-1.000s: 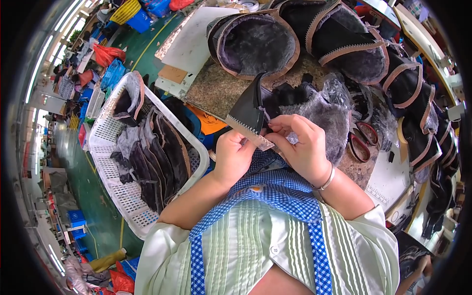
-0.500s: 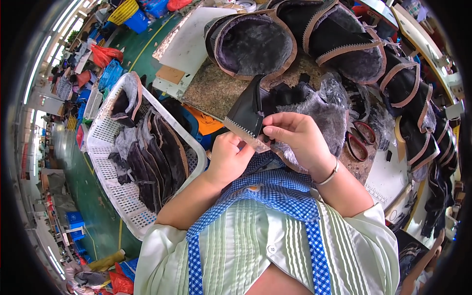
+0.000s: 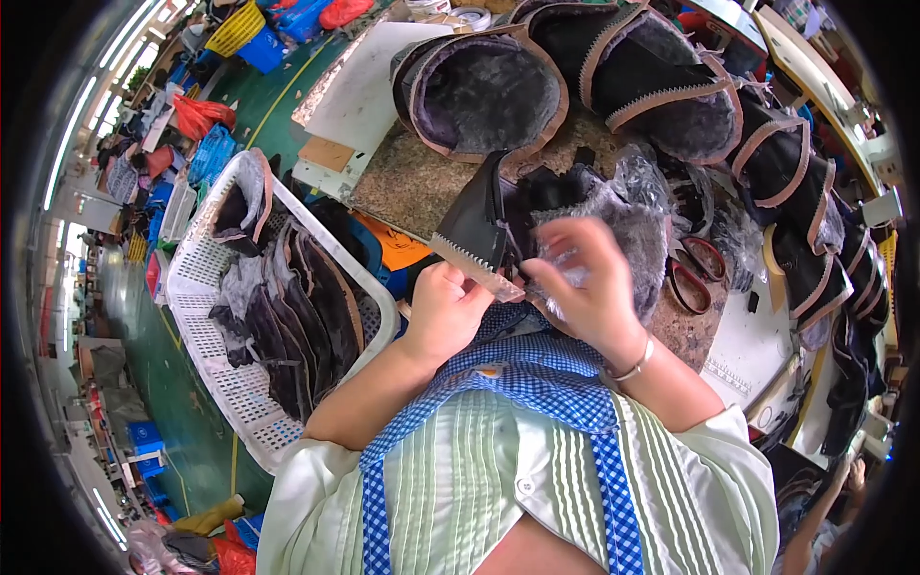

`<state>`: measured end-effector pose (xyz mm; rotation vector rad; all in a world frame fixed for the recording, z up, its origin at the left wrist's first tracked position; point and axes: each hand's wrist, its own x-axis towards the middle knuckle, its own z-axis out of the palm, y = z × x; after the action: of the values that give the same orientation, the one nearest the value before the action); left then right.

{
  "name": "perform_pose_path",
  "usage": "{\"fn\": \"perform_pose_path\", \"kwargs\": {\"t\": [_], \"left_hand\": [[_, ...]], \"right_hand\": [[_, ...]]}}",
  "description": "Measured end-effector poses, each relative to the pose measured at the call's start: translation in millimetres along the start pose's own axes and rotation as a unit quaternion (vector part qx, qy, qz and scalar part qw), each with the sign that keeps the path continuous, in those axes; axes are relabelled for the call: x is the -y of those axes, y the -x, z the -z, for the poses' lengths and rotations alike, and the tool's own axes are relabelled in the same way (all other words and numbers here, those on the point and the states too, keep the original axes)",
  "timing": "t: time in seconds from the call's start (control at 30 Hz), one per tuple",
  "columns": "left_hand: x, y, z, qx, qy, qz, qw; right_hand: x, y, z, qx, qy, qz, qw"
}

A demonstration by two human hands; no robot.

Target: Trimming excess material and inspecting zippers on leather boot uppers at a factory workbench.

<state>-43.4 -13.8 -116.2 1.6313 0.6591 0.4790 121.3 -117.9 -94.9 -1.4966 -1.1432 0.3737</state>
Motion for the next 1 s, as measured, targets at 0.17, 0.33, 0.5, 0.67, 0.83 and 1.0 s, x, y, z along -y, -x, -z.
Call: {"fn": "perform_pose_path", "kwargs": {"t": [0.17,0.33,0.5,0.67,0.83,1.0], "left_hand": [[-21,0,-1,-0.02,0.098,0.015,0.995],[-18,-8,-11,-0.017,0.101,0.002,0.995],[-34,-23,-2,-0.006,0.244,0.12,0.962],[-49,-19,3,0.004,0.267,0.111,0.957],[-33,-14,-2,0.016,0.236,0.081,0.968],[-29,-15,-4,0.006,0.31,0.09,0.946]], "right_hand": [[-66,17,81,-0.175,0.367,-0.086,0.91],[-73,25,75,-0.152,0.35,0.004,0.924],[-5,18,35,-0.137,0.437,0.286,0.842],[8,12,18,-0.079,0.433,0.311,0.842],[11,9,9,-0.064,0.434,0.313,0.842],[14,13,4,-0.029,0.39,0.348,0.852]]}}
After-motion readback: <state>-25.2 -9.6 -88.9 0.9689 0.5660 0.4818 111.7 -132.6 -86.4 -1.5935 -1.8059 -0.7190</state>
